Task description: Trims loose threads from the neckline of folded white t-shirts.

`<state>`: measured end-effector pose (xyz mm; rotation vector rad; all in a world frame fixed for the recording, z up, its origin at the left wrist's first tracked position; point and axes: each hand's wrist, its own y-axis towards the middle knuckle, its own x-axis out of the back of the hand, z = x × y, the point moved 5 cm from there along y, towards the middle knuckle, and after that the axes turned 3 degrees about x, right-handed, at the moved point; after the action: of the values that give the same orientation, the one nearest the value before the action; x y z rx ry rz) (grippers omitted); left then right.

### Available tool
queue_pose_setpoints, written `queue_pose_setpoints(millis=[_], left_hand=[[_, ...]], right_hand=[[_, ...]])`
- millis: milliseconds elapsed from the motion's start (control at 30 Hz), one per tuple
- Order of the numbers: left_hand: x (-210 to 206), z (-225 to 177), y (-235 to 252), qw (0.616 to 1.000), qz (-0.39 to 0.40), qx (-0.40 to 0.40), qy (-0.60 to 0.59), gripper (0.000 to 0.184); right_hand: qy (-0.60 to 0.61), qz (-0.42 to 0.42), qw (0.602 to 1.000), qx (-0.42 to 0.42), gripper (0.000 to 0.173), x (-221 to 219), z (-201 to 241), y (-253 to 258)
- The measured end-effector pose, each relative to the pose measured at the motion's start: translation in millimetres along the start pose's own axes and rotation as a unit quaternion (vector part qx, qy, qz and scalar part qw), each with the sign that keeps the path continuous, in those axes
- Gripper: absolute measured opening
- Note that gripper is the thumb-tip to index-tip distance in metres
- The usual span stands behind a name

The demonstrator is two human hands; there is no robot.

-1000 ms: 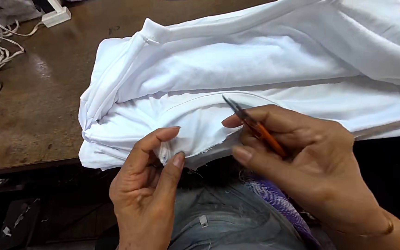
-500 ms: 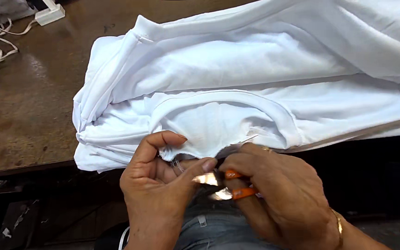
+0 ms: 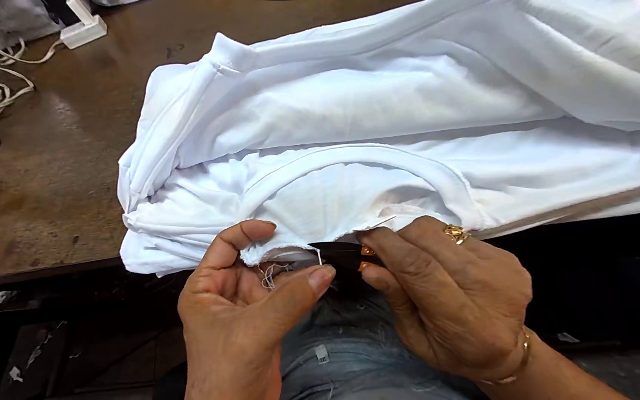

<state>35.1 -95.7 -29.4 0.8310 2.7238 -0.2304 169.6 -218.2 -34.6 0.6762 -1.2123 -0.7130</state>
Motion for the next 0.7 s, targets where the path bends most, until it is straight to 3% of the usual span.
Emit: queue_pose_setpoints(millis=[267, 367, 400, 467, 533, 567, 633, 700], left_hand=[[-2, 2, -2, 1.000, 0.001, 0.004, 0.013, 0.055], [-10, -1, -1, 0.993, 0.071, -0.058, 0.080, 0.057], [-15, 0, -2, 0.985, 0.100, -0.082, 0.112, 0.055], [-25, 4, -2, 0.973, 0.138, -0.113, 0.147, 0.053], [-34, 12, 0, 0.977, 0.142, -0.099, 0.125, 0.053], [-37, 16, 2, 0.982, 0.131, -0.088, 0.100, 0.050], [-41, 22, 6, 0.990, 0.104, -0.076, 0.062, 0.044], [-44, 22, 11, 0.990, 0.084, -0.099, 0.061, 0.034]], right_hand=[[-0.019, 0.005, 1.000, -0.003, 0.030, -4, -1, 1], [0.116, 0.019, 0.990, -0.079, 0.031, -6, -13, 3], [0.203, 0.022, 0.971, -0.126, 0.033, -5, -18, 2], [0.382, 0.004, 0.890, -0.248, 0.036, -1, -26, -1], [0.492, -0.016, 0.803, -0.335, 0.043, 5, -34, -4], [0.519, -0.019, 0.778, -0.353, 0.044, 10, -38, -5], [0.506, -0.023, 0.780, -0.368, 0.030, 22, -46, -7], [0.428, -0.026, 0.825, -0.368, 0.019, 36, -52, -10]])
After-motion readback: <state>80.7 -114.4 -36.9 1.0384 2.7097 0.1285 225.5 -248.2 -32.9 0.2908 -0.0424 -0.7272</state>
